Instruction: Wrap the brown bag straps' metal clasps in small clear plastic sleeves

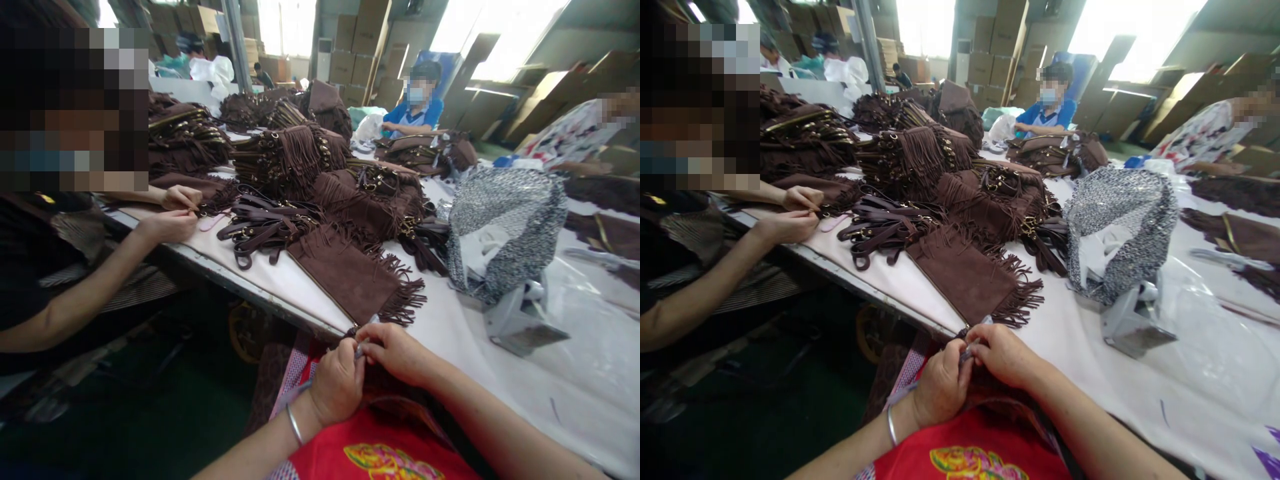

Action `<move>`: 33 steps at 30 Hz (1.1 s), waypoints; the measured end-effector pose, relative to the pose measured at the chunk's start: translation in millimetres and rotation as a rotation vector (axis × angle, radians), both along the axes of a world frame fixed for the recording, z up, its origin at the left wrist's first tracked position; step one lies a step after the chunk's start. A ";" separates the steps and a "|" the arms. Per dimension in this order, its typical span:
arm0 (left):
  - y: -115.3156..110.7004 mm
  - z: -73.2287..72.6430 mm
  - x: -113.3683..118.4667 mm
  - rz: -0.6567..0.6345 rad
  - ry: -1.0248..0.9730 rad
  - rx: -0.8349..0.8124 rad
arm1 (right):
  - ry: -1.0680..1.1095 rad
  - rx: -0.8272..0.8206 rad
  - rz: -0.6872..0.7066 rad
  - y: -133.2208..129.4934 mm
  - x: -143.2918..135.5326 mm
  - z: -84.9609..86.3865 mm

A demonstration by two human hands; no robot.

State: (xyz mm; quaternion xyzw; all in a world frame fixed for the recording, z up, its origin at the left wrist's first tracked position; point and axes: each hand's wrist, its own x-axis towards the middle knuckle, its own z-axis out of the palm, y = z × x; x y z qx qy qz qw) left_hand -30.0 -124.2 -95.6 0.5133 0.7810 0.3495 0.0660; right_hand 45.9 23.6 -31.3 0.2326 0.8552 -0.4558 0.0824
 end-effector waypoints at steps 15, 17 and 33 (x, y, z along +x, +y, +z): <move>1.3 -0.9 -5.0 -0.119 0.126 0.030 | -0.056 0.314 0.139 -3.0 -1.8 13.2; 1.6 -0.6 -5.3 -0.134 0.155 0.020 | -0.086 0.379 0.181 -3.3 -1.6 16.2; 1.5 -1.5 -6.8 -0.171 0.236 0.077 | 0.141 1.013 0.790 29.3 -10.4 63.6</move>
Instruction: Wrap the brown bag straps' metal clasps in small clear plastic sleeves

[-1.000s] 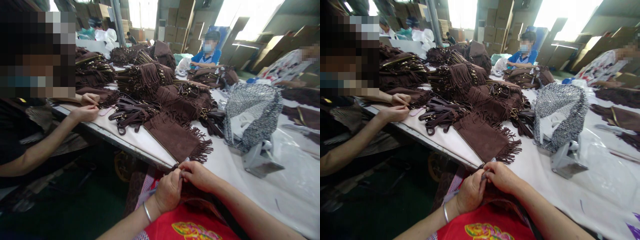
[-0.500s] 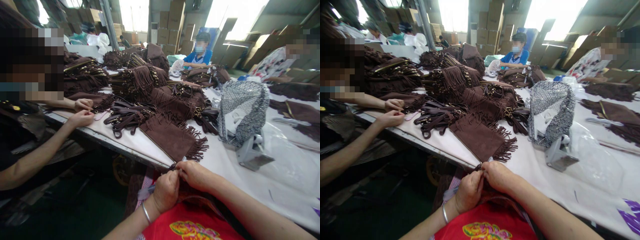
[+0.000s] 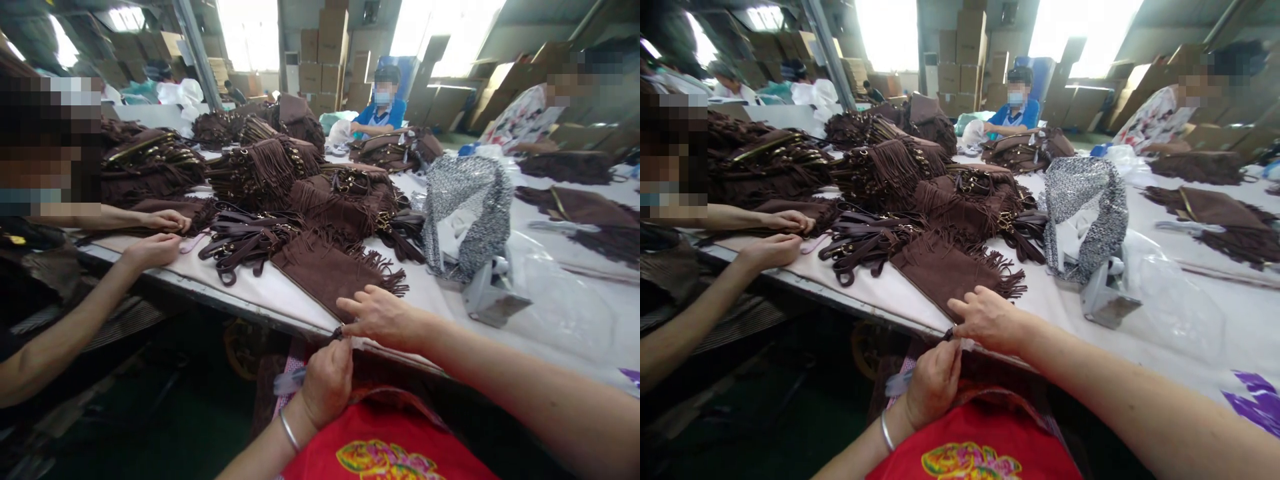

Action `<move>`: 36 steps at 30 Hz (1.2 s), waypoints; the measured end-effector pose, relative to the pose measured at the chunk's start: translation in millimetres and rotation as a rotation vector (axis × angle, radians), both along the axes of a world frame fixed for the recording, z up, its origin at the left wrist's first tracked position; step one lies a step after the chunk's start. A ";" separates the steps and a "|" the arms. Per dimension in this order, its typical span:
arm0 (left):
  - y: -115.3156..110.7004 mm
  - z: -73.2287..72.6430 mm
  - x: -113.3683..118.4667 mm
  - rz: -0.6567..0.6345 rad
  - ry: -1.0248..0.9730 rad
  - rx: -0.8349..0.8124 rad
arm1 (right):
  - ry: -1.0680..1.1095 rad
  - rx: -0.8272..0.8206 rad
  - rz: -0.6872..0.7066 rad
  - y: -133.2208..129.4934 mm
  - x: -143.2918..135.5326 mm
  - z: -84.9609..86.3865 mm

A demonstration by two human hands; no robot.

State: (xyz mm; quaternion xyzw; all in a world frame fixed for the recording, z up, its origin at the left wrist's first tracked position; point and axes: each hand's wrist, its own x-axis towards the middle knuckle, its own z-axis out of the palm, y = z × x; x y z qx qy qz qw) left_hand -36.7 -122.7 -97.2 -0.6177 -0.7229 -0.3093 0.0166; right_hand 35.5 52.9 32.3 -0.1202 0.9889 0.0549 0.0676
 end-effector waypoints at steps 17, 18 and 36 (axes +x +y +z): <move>8.2 5.8 -13.3 -0.004 0.010 0.042 | 0.254 -0.037 0.164 31.4 -6.8 -26.7; 7.4 5.1 -12.0 -0.017 0.031 0.046 | 0.286 -0.015 0.172 34.8 -6.8 -28.3; 7.9 13.2 3.9 -0.154 0.091 0.052 | 0.180 -0.603 -0.850 -51.3 61.1 -34.3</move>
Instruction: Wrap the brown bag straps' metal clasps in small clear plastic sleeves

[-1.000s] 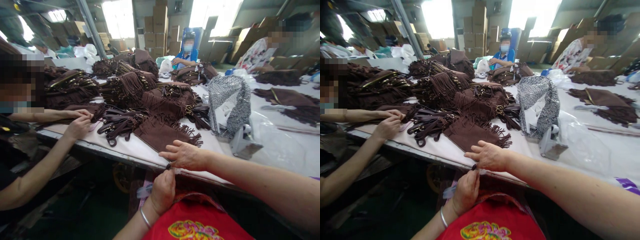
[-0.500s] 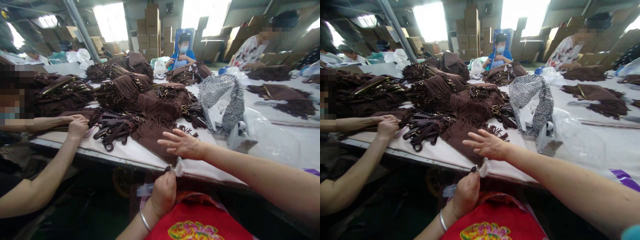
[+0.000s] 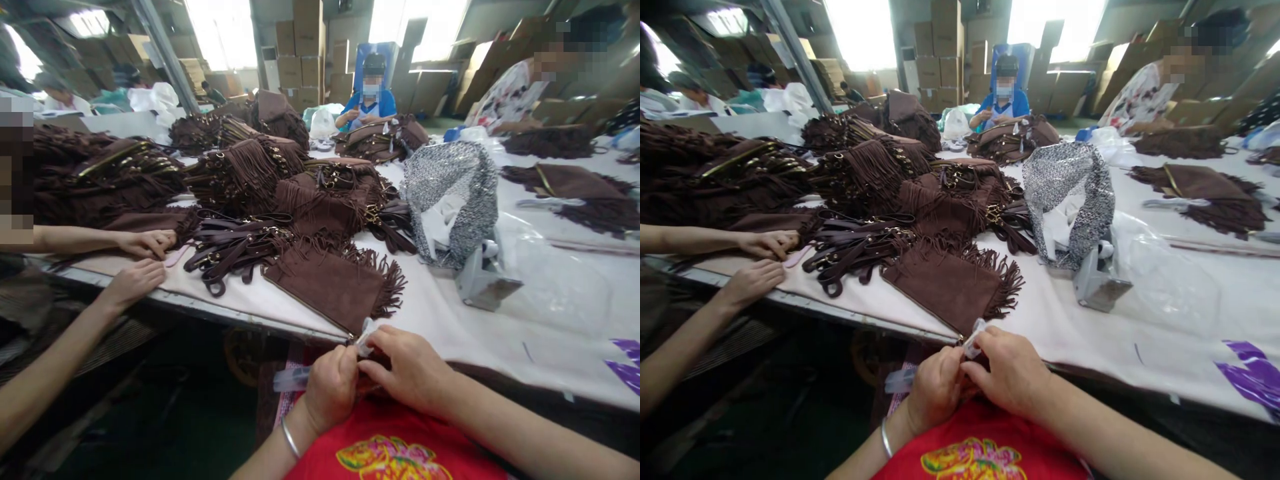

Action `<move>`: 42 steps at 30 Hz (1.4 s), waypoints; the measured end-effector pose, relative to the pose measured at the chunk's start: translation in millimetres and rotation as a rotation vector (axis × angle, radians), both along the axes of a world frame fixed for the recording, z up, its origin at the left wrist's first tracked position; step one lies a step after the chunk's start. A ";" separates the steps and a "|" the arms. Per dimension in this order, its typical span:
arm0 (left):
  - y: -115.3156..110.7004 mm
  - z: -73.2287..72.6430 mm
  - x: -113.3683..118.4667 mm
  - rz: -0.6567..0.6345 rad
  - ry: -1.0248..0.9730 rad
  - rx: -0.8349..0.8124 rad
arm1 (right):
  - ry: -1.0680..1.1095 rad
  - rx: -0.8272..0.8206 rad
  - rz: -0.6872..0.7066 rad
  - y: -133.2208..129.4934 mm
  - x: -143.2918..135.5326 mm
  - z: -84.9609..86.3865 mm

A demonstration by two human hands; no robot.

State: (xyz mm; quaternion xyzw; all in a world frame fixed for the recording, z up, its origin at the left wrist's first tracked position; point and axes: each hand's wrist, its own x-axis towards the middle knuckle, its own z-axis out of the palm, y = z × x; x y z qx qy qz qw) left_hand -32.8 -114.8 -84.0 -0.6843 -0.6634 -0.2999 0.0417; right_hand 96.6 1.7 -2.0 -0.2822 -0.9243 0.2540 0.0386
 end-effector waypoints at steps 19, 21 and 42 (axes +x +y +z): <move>-0.1 -3.4 10.1 0.061 0.020 -0.010 | 0.321 -1.269 -0.608 -20.6 4.6 -34.1; 0.0 -5.7 11.4 0.082 0.001 0.002 | 0.348 -1.237 -0.603 -22.2 7.4 -36.1; 5.0 34.4 20.6 0.217 -0.915 -0.379 | 0.249 -0.738 -0.514 -26.2 13.1 -46.2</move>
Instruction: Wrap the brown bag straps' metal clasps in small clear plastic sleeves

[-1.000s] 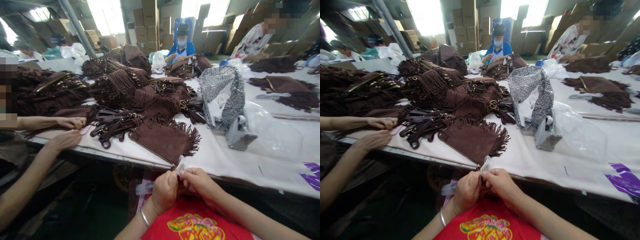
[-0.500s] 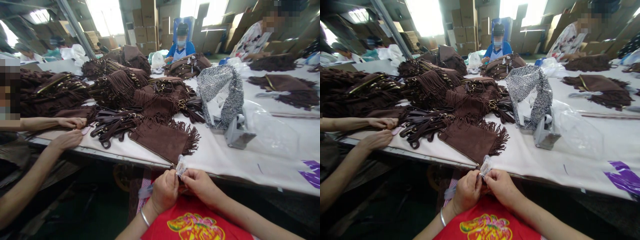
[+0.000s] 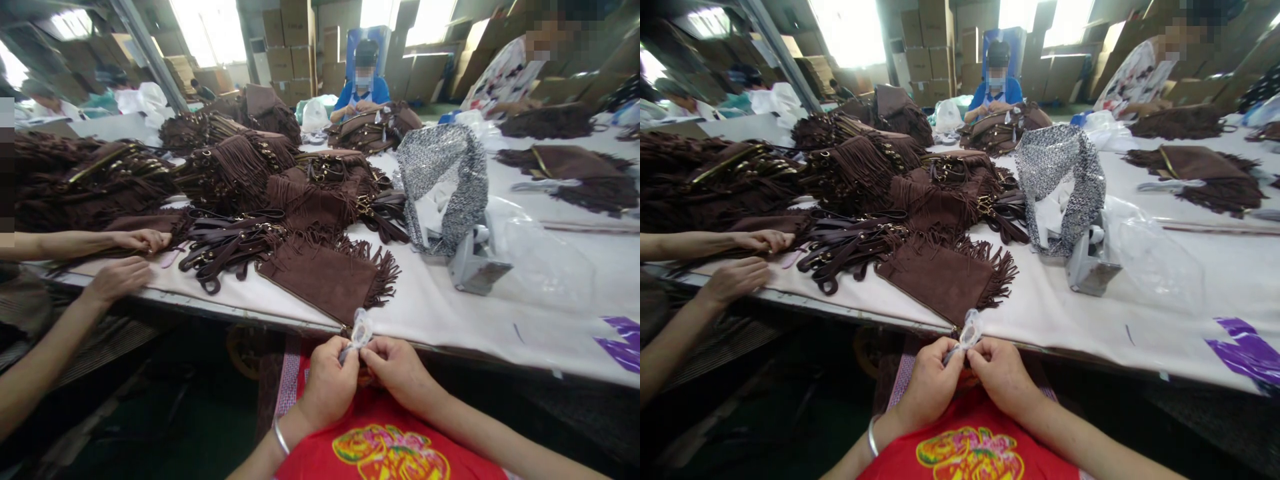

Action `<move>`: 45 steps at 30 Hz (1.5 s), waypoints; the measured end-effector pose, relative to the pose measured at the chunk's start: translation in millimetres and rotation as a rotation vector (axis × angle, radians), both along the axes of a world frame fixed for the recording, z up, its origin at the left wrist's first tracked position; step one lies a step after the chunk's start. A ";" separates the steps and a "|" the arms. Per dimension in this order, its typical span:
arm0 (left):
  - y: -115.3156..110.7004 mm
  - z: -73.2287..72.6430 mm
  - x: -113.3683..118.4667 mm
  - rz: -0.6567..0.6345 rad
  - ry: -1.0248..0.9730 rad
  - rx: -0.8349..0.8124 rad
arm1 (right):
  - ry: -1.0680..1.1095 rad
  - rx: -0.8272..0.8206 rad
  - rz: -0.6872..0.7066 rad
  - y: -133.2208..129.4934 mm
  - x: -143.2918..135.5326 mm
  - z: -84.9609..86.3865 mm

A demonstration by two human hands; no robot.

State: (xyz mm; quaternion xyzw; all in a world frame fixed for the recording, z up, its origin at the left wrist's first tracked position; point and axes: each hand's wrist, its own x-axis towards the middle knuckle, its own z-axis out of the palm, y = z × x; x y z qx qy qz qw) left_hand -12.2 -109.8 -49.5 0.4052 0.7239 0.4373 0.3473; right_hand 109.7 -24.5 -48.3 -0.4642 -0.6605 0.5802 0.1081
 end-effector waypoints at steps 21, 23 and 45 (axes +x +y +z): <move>-5.5 -7.7 -11.7 0.026 -1.132 -0.109 | 0.020 0.018 0.035 0.5 -6.9 4.7; -8.1 -10.8 -13.6 0.007 -1.190 -0.091 | 0.030 -0.013 0.019 0.1 -8.7 4.7; -3.2 17.5 -27.2 -0.250 -1.303 -0.328 | 0.125 1.295 0.684 39.2 -10.8 14.0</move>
